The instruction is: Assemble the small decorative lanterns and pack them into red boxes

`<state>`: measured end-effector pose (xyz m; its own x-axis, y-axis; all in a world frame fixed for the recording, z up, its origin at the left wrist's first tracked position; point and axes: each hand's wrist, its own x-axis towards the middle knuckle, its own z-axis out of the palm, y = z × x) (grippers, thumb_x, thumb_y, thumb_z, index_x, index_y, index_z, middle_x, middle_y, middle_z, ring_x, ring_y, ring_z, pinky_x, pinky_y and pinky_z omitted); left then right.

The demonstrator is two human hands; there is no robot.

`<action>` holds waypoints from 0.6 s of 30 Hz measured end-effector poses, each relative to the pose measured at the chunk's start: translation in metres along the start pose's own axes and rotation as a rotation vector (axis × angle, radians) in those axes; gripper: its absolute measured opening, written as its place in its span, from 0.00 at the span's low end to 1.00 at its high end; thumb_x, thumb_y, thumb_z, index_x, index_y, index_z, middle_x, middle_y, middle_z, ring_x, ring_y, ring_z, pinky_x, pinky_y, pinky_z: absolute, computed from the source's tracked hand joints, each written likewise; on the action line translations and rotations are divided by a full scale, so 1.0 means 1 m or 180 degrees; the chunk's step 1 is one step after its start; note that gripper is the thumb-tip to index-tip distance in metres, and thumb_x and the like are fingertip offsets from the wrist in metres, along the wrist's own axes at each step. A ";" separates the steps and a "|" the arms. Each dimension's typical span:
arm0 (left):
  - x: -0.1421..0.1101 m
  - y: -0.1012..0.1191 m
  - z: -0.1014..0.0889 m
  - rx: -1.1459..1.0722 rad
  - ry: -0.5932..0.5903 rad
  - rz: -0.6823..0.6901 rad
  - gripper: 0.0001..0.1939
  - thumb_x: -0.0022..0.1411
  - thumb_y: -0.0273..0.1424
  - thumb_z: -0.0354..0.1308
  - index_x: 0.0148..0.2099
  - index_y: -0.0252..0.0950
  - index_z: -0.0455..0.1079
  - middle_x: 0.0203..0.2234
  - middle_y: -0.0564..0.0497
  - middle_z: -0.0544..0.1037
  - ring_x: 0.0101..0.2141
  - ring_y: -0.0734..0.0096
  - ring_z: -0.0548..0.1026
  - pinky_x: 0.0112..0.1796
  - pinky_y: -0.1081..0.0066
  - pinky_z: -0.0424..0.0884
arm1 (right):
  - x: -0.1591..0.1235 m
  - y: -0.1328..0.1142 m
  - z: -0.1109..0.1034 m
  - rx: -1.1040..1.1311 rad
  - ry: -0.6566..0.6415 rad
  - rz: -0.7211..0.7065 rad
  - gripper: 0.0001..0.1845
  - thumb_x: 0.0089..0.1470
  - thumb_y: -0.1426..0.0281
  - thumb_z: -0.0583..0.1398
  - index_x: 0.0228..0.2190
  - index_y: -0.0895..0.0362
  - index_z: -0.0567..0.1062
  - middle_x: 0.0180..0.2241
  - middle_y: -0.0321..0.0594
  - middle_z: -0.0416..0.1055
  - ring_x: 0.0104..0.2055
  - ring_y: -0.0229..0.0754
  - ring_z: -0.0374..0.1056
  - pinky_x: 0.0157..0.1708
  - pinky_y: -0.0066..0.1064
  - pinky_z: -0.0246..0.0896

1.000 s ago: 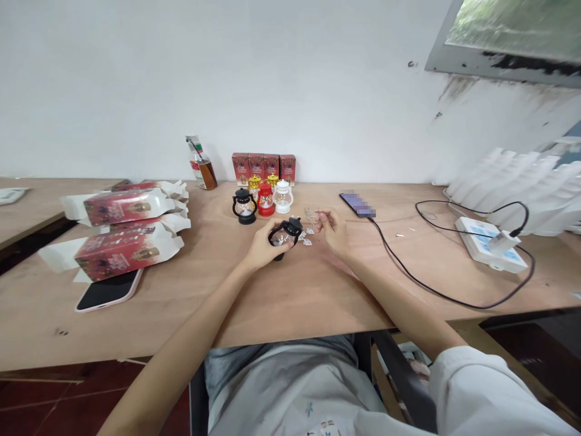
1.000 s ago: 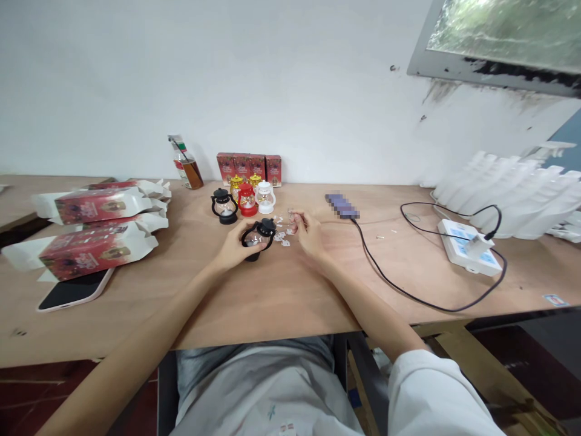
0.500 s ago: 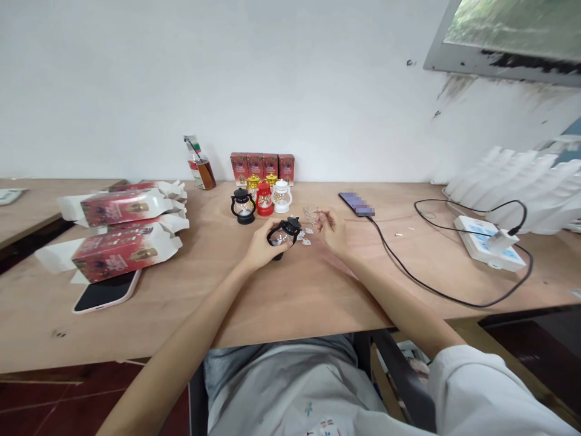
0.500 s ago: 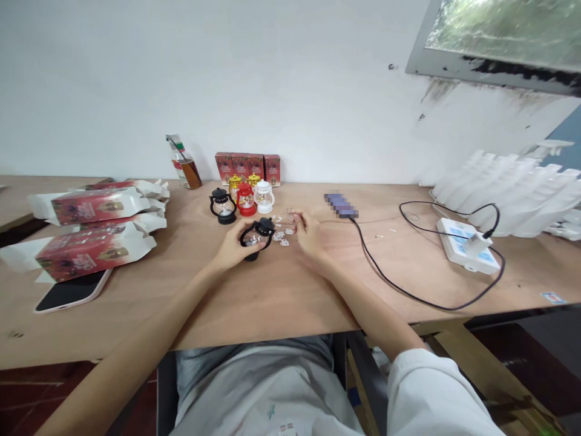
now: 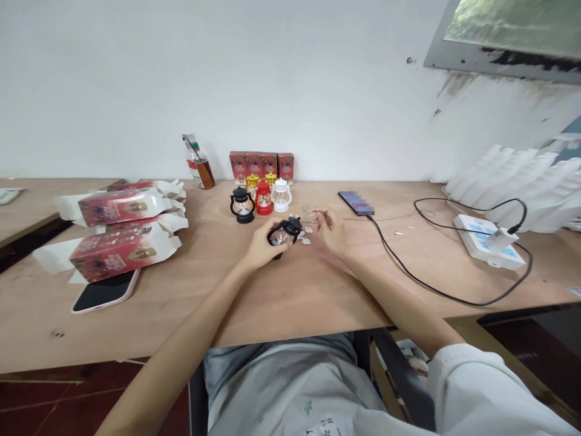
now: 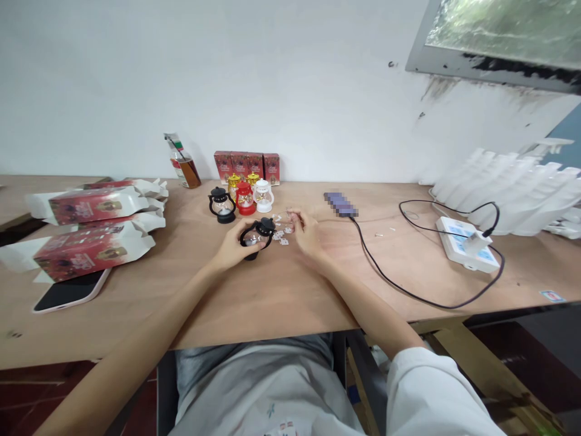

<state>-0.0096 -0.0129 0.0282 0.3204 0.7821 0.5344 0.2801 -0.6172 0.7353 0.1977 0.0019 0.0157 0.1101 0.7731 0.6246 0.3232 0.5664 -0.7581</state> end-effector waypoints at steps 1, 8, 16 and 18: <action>0.000 0.000 0.000 0.0011 -0.0007 0.0010 0.22 0.49 0.34 0.64 0.47 0.34 0.66 0.43 0.48 0.76 0.46 0.63 0.73 0.50 0.66 0.67 | 0.000 0.000 0.000 -0.0003 -0.0011 0.0011 0.19 0.59 0.53 0.52 0.39 0.55 0.72 0.27 0.34 0.69 0.23 0.32 0.63 0.26 0.26 0.60; 0.000 0.005 -0.001 -0.0124 -0.0258 0.0101 0.22 0.49 0.34 0.64 0.48 0.34 0.68 0.46 0.46 0.75 0.48 0.62 0.72 0.51 0.65 0.66 | 0.000 0.006 0.002 -0.0039 -0.0071 -0.0037 0.17 0.60 0.55 0.52 0.38 0.55 0.71 0.27 0.34 0.68 0.23 0.33 0.63 0.28 0.28 0.61; 0.001 0.010 -0.006 -0.0237 -0.0350 -0.0047 0.24 0.45 0.35 0.66 0.46 0.34 0.71 0.45 0.46 0.77 0.48 0.57 0.73 0.52 0.60 0.66 | -0.001 0.006 0.002 -0.0485 -0.0123 -0.0339 0.15 0.61 0.61 0.50 0.39 0.54 0.73 0.27 0.37 0.70 0.25 0.37 0.64 0.30 0.30 0.61; 0.001 0.010 -0.006 -0.0170 -0.0326 -0.0066 0.23 0.45 0.34 0.66 0.45 0.34 0.71 0.45 0.46 0.77 0.47 0.57 0.74 0.52 0.59 0.66 | -0.001 0.007 -0.001 -0.0580 -0.0094 -0.0662 0.13 0.61 0.65 0.50 0.38 0.54 0.73 0.29 0.39 0.72 0.29 0.39 0.67 0.34 0.32 0.63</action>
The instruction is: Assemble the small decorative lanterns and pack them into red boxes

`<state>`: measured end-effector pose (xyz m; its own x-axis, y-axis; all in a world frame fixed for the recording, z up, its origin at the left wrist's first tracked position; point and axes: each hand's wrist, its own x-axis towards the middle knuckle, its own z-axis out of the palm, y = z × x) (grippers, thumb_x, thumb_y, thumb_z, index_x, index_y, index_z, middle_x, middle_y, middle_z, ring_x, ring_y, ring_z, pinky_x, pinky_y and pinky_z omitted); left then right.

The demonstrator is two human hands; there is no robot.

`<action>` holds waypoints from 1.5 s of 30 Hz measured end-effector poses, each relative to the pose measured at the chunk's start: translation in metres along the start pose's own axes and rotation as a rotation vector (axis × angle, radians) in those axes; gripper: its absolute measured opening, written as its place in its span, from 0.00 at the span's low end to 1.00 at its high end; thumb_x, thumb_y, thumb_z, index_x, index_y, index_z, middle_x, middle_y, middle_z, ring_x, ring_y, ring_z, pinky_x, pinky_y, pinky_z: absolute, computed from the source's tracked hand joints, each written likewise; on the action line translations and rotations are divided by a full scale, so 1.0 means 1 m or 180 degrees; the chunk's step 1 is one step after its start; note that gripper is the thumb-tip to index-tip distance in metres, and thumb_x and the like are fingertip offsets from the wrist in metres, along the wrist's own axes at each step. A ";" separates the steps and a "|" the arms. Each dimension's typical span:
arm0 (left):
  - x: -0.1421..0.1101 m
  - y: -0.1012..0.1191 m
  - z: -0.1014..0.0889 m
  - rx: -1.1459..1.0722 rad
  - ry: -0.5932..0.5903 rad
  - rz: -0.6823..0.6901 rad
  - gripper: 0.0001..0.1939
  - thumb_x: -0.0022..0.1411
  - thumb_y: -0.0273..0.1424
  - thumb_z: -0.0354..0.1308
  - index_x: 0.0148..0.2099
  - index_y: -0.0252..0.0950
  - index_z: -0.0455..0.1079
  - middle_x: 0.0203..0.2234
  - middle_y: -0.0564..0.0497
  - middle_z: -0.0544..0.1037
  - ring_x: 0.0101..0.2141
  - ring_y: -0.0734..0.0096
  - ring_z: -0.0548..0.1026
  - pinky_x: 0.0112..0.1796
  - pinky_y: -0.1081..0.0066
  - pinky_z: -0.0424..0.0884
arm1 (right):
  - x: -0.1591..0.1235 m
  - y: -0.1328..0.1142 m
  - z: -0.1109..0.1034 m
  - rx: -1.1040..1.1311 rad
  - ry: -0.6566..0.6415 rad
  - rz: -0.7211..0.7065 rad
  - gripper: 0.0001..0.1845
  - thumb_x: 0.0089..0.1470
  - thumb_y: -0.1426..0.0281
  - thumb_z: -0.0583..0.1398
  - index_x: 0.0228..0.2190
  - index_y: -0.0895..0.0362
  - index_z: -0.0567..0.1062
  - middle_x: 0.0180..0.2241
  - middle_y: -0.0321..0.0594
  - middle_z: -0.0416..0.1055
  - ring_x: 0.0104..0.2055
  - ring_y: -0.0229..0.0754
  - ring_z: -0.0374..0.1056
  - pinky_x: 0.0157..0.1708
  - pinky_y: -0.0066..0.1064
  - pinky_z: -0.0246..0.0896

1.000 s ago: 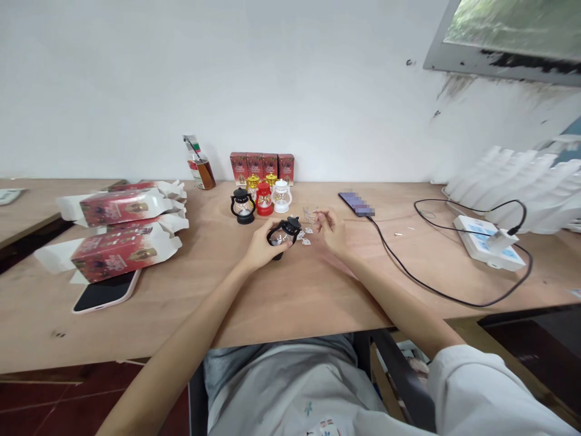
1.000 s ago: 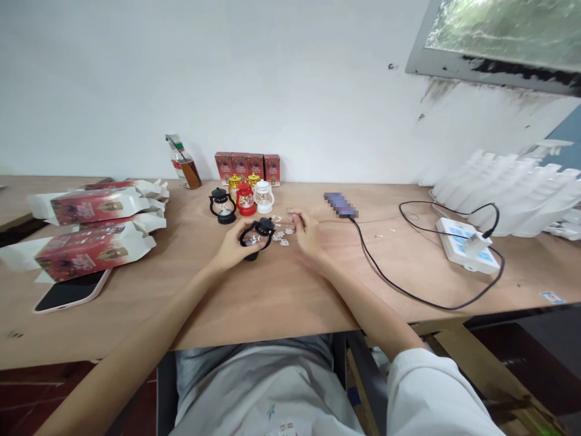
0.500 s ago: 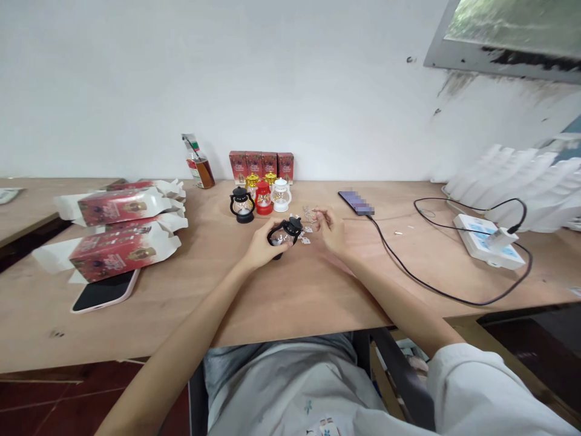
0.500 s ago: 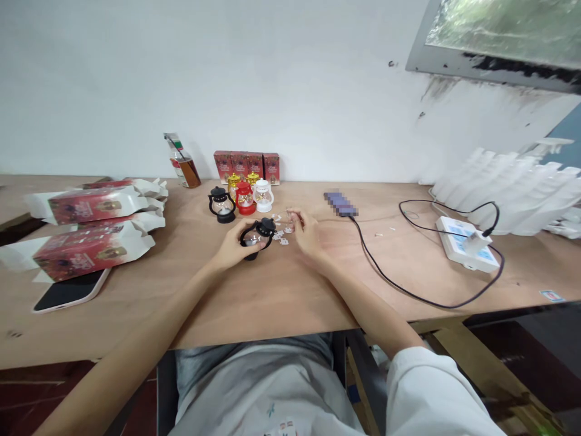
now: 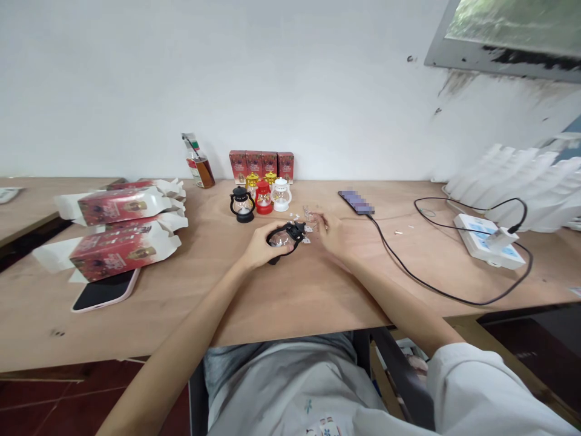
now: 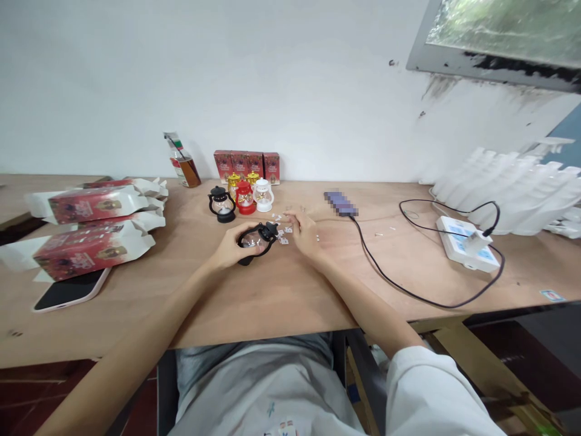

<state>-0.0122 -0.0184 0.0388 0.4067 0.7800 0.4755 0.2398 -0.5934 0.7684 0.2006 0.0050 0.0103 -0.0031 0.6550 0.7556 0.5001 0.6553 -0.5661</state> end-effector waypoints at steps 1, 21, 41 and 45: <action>0.000 0.000 0.000 0.0063 -0.0001 -0.0010 0.23 0.45 0.34 0.66 0.45 0.35 0.71 0.44 0.46 0.77 0.47 0.57 0.74 0.52 0.59 0.66 | 0.000 0.001 -0.001 -0.0050 -0.0012 -0.0185 0.13 0.61 0.66 0.49 0.37 0.54 0.73 0.31 0.39 0.73 0.32 0.40 0.68 0.36 0.32 0.63; -0.002 -0.001 0.006 0.0271 -0.0093 0.0113 0.24 0.46 0.30 0.64 0.48 0.36 0.69 0.46 0.48 0.76 0.48 0.60 0.74 0.51 0.61 0.67 | 0.002 0.006 -0.007 -0.0523 -0.0369 -0.0934 0.20 0.57 0.78 0.47 0.36 0.52 0.77 0.31 0.40 0.71 0.35 0.40 0.67 0.35 0.29 0.61; -0.003 -0.005 0.005 0.0620 -0.0169 0.0255 0.26 0.46 0.31 0.65 0.50 0.38 0.70 0.48 0.47 0.75 0.48 0.58 0.73 0.51 0.59 0.67 | 0.001 0.005 -0.006 -0.0849 -0.0443 -0.1040 0.19 0.59 0.77 0.47 0.35 0.53 0.77 0.33 0.41 0.74 0.37 0.40 0.68 0.36 0.29 0.61; -0.003 -0.005 0.006 0.0774 -0.0350 0.0394 0.28 0.46 0.30 0.65 0.52 0.39 0.69 0.50 0.48 0.75 0.50 0.59 0.72 0.52 0.59 0.66 | 0.001 0.000 -0.005 -0.0990 -0.0872 -0.0744 0.17 0.61 0.74 0.48 0.36 0.54 0.76 0.34 0.41 0.75 0.37 0.41 0.68 0.39 0.31 0.61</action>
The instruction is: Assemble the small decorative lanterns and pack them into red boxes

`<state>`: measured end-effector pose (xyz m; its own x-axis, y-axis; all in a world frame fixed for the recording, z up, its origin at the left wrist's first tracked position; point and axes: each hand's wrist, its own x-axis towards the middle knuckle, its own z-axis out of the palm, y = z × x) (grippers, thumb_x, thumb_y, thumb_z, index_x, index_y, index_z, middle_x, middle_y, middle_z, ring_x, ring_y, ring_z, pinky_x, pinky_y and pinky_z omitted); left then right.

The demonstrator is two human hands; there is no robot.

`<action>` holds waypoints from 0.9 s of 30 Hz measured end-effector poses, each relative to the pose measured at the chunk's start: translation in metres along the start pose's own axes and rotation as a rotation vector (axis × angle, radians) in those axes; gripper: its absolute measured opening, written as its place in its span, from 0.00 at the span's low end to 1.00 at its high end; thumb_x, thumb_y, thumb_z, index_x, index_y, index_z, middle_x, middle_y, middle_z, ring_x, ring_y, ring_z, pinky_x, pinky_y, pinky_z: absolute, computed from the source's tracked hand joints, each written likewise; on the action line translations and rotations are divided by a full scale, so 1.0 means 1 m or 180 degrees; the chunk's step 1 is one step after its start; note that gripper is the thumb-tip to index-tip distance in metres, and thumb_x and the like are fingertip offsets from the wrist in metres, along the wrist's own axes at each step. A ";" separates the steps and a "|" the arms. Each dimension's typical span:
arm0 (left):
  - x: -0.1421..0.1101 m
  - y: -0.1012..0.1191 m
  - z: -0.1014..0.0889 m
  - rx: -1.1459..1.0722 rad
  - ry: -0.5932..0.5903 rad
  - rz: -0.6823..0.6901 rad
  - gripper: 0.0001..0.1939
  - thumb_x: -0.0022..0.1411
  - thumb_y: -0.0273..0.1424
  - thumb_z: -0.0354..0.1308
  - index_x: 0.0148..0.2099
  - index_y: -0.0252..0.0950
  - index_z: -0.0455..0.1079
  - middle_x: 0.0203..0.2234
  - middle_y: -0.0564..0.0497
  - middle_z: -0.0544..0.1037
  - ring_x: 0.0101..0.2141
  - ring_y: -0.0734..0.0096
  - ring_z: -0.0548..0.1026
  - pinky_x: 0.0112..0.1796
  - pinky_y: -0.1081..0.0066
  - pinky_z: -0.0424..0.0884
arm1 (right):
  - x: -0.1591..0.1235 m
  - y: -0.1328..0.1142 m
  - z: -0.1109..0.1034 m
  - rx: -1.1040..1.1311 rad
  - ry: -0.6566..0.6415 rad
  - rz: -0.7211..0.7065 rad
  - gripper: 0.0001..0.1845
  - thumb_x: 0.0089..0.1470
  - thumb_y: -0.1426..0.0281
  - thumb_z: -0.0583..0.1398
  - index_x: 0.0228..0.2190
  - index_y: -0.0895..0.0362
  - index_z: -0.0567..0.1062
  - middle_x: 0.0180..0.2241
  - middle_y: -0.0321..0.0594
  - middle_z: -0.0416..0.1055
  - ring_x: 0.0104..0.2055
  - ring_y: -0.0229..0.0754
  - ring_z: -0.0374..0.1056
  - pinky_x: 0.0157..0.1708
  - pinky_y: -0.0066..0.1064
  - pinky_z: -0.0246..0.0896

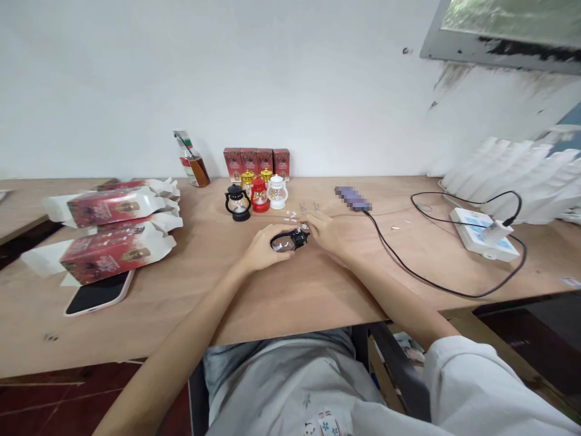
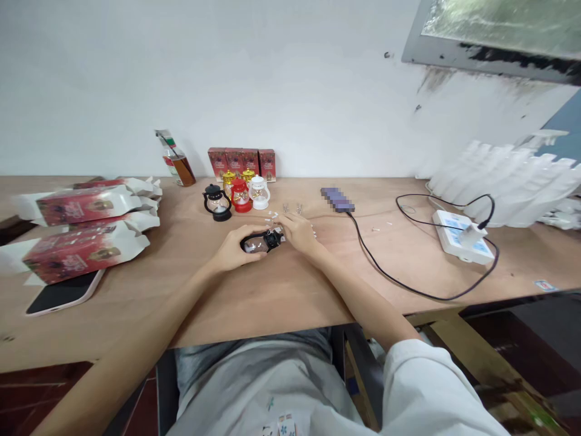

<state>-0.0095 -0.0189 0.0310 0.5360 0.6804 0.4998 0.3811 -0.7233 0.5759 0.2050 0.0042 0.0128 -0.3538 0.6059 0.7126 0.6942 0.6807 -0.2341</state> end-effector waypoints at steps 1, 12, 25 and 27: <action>0.000 0.000 0.000 0.0009 -0.0026 0.0039 0.28 0.46 0.30 0.64 0.52 0.39 0.69 0.50 0.48 0.75 0.50 0.59 0.72 0.53 0.59 0.65 | 0.000 -0.001 0.000 -0.0018 -0.0090 0.0026 0.17 0.62 0.73 0.48 0.37 0.54 0.76 0.34 0.41 0.75 0.37 0.42 0.68 0.39 0.31 0.61; -0.002 0.006 0.008 -0.0153 0.0201 0.0118 0.30 0.47 0.30 0.62 0.55 0.37 0.65 0.52 0.45 0.72 0.52 0.59 0.71 0.54 0.60 0.65 | 0.003 -0.010 -0.004 -0.0309 -0.0359 0.0282 0.23 0.56 0.81 0.50 0.47 0.52 0.75 0.35 0.41 0.75 0.38 0.43 0.66 0.36 0.31 0.59; -0.001 0.008 0.007 -0.0252 0.0199 -0.0085 0.37 0.47 0.30 0.63 0.61 0.37 0.59 0.54 0.45 0.70 0.52 0.58 0.70 0.54 0.61 0.65 | 0.003 -0.010 0.001 -0.0799 0.0123 0.0461 0.19 0.66 0.67 0.45 0.40 0.58 0.74 0.34 0.44 0.75 0.36 0.42 0.68 0.33 0.30 0.57; 0.000 0.008 0.008 -0.0257 0.0259 -0.0059 0.36 0.47 0.30 0.62 0.60 0.37 0.60 0.54 0.44 0.70 0.53 0.58 0.70 0.54 0.60 0.65 | 0.003 -0.007 0.002 -0.0958 0.0320 0.0391 0.22 0.66 0.64 0.44 0.36 0.58 0.74 0.32 0.45 0.74 0.34 0.42 0.68 0.32 0.30 0.56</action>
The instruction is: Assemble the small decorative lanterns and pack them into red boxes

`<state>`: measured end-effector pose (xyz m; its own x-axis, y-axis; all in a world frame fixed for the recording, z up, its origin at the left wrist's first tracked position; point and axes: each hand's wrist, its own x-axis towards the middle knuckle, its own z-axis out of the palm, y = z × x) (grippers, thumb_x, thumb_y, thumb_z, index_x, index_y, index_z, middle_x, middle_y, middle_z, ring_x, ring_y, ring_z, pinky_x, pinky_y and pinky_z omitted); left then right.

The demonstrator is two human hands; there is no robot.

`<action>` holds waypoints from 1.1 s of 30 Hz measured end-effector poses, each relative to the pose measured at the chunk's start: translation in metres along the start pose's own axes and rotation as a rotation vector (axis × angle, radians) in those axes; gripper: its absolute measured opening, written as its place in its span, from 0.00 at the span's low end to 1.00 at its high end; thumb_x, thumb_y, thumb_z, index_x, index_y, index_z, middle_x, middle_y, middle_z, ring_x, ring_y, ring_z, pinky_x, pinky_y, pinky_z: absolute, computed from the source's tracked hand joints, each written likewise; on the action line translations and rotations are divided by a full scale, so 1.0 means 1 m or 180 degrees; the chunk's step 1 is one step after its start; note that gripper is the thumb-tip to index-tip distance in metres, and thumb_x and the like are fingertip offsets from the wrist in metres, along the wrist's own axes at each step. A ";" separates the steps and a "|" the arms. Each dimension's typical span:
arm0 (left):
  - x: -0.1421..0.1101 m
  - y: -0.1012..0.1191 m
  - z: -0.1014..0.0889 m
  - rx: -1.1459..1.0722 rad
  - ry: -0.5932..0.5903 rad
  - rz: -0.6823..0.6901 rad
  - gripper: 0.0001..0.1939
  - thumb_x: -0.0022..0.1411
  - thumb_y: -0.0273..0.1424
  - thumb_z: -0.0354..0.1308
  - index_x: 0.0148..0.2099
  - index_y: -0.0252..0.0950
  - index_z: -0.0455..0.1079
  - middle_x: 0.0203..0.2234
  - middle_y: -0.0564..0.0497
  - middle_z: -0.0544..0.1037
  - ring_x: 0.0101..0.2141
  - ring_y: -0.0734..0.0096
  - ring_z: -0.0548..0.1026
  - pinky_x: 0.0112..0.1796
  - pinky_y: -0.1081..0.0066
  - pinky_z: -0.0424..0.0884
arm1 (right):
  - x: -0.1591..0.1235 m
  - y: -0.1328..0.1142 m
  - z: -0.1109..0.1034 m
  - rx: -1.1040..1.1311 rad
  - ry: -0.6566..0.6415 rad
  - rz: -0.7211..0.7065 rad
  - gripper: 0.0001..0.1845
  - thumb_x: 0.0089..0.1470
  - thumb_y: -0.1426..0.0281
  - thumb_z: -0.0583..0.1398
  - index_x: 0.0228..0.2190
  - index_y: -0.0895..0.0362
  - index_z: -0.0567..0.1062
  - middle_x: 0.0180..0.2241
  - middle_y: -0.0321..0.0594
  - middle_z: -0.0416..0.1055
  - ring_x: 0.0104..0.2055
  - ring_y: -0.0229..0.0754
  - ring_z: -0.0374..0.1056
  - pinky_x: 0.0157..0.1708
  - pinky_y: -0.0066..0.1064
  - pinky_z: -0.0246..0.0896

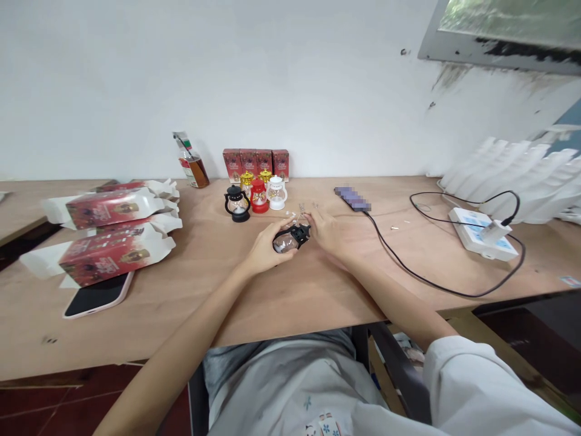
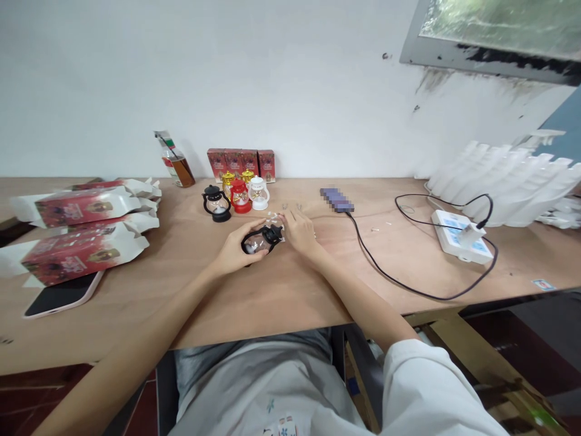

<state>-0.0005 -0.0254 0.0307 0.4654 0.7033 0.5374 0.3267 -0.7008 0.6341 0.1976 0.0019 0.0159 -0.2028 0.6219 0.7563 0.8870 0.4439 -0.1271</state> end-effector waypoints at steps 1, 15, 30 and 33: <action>0.001 0.000 0.000 0.0020 0.0032 -0.0005 0.36 0.47 0.30 0.62 0.60 0.37 0.61 0.54 0.44 0.71 0.53 0.58 0.70 0.55 0.60 0.65 | 0.001 0.002 0.000 -0.0078 0.0097 -0.0025 0.23 0.66 0.63 0.43 0.34 0.59 0.73 0.31 0.45 0.74 0.33 0.42 0.67 0.32 0.30 0.55; -0.001 0.005 0.000 -0.0490 0.0012 -0.0194 0.29 0.46 0.33 0.64 0.52 0.34 0.66 0.50 0.43 0.74 0.51 0.58 0.72 0.53 0.60 0.66 | 0.001 0.004 0.002 -0.0229 -0.0118 -0.0375 0.20 0.66 0.66 0.45 0.31 0.59 0.72 0.28 0.42 0.73 0.30 0.41 0.65 0.30 0.29 0.49; 0.003 -0.007 -0.001 0.0255 0.0571 -0.0525 0.25 0.48 0.34 0.64 0.49 0.36 0.67 0.46 0.46 0.76 0.47 0.59 0.74 0.51 0.59 0.68 | -0.002 0.002 -0.010 -0.0161 0.0437 -0.0441 0.20 0.65 0.65 0.45 0.33 0.58 0.74 0.28 0.45 0.72 0.33 0.44 0.65 0.36 0.35 0.55; 0.003 -0.009 -0.001 0.0343 0.0730 -0.0527 0.23 0.48 0.34 0.64 0.47 0.35 0.67 0.44 0.47 0.77 0.45 0.60 0.75 0.49 0.61 0.69 | -0.007 -0.010 -0.012 -0.0082 0.0516 -0.0905 0.18 0.65 0.67 0.47 0.34 0.56 0.75 0.29 0.43 0.73 0.32 0.42 0.65 0.36 0.34 0.55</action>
<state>-0.0027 -0.0169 0.0274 0.2045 0.8091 0.5510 0.4738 -0.5744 0.6675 0.1945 -0.0143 0.0198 -0.3769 0.3637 0.8518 0.8151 0.5672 0.1185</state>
